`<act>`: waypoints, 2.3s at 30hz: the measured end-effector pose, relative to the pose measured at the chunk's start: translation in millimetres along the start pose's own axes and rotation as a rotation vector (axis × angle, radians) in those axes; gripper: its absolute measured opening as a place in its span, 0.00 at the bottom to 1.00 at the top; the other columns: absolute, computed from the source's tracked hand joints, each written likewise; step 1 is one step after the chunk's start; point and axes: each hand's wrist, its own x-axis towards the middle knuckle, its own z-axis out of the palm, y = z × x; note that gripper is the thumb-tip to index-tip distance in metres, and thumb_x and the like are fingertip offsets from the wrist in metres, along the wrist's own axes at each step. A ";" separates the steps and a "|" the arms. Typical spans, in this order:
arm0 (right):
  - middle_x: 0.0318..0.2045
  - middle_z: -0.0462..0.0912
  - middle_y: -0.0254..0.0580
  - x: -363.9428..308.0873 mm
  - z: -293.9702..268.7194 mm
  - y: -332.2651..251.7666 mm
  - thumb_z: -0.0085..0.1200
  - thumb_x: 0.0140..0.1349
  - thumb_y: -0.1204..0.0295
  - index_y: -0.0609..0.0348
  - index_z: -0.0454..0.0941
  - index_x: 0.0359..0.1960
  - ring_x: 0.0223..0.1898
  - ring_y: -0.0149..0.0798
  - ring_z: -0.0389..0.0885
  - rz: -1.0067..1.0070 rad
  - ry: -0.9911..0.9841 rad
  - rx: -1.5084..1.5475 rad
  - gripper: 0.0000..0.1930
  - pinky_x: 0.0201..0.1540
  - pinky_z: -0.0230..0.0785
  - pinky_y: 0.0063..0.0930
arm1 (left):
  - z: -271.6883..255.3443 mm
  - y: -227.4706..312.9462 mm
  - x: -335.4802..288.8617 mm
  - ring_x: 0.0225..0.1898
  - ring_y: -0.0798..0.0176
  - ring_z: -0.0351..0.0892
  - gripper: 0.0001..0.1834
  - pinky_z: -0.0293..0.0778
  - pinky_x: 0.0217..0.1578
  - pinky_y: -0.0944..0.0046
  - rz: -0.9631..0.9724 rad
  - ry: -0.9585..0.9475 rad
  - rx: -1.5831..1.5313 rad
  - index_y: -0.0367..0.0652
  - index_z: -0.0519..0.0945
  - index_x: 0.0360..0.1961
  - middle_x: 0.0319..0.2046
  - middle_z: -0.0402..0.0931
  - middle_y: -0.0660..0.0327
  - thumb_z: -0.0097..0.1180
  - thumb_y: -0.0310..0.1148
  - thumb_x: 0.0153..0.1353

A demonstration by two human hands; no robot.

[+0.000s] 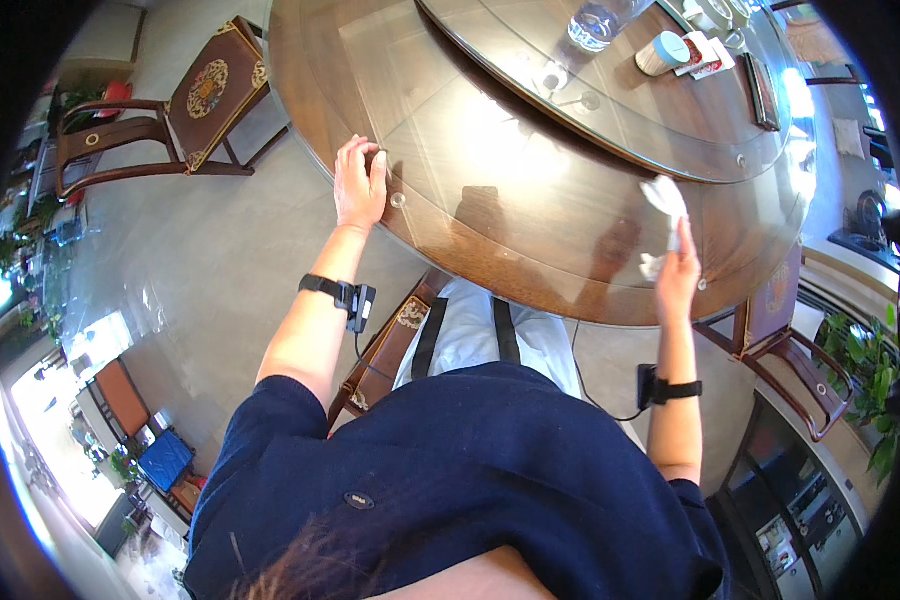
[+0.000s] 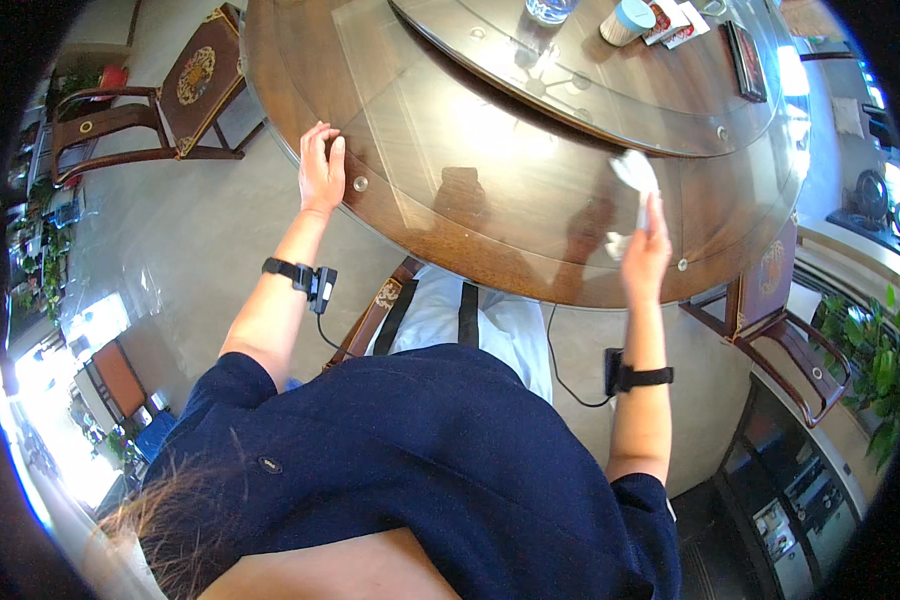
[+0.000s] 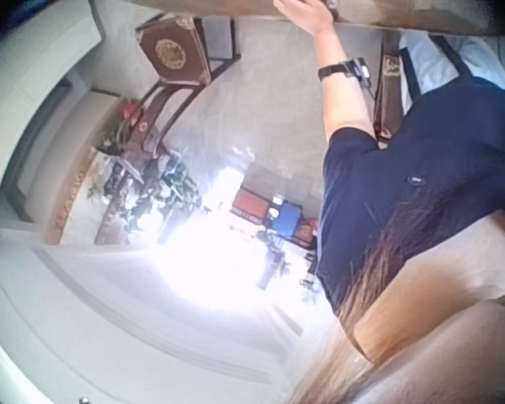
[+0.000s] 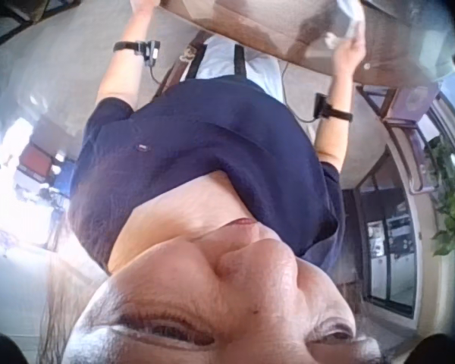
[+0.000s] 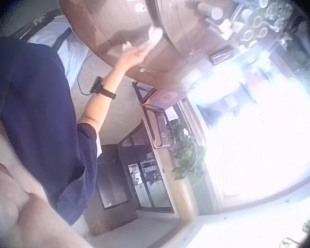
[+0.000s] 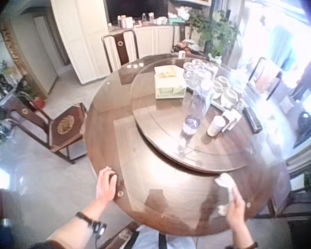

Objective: The person wipes a round wooden dining table with a white cloth, moving items like a phone and water bottle aside. They retrieve a tray of cups and glasses from a nearby counter, place it on the table, and continue wiping the surface thoroughly.

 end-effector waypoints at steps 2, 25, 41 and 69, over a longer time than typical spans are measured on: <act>0.67 0.66 0.55 15.0 -14.7 23.6 0.41 0.65 0.77 0.62 0.64 0.68 0.71 0.49 0.60 0.180 0.051 -0.211 0.27 0.72 0.51 0.35 | 8.5 -5.6 7.4 0.63 0.45 0.65 0.19 0.61 0.63 0.49 0.036 -0.020 0.058 0.40 0.76 0.47 0.55 0.72 0.50 0.51 0.45 0.68; 0.72 0.47 0.67 -5.8 116.1 -3.0 0.42 0.71 0.55 0.74 0.44 0.72 0.75 0.62 0.42 -0.025 -0.018 -0.714 0.39 0.73 0.35 0.57 | 12.8 -1.3 4.7 0.64 0.43 0.66 0.25 0.57 0.65 0.44 0.081 0.027 0.144 0.39 0.74 0.51 0.55 0.73 0.49 0.55 0.49 0.62; 0.73 0.56 0.48 97.5 308.6 -156.3 0.38 0.71 0.61 0.59 0.57 0.71 0.74 0.46 0.52 -0.666 -0.407 -0.541 0.29 0.75 0.40 0.45 | 13.3 -1.3 4.2 0.63 0.43 0.67 0.27 0.57 0.64 0.44 0.078 0.047 0.110 0.39 0.72 0.50 0.54 0.72 0.49 0.56 0.51 0.61; 0.73 0.51 0.56 53.3 305.0 -118.6 0.41 0.70 0.65 0.58 0.57 0.71 0.75 0.57 0.44 -0.509 -0.326 -0.479 0.29 0.74 0.34 0.56 | 11.3 2.0 4.1 0.57 0.46 0.70 0.24 0.64 0.60 0.51 0.058 0.130 0.128 0.40 0.74 0.47 0.50 0.74 0.51 0.60 0.48 0.58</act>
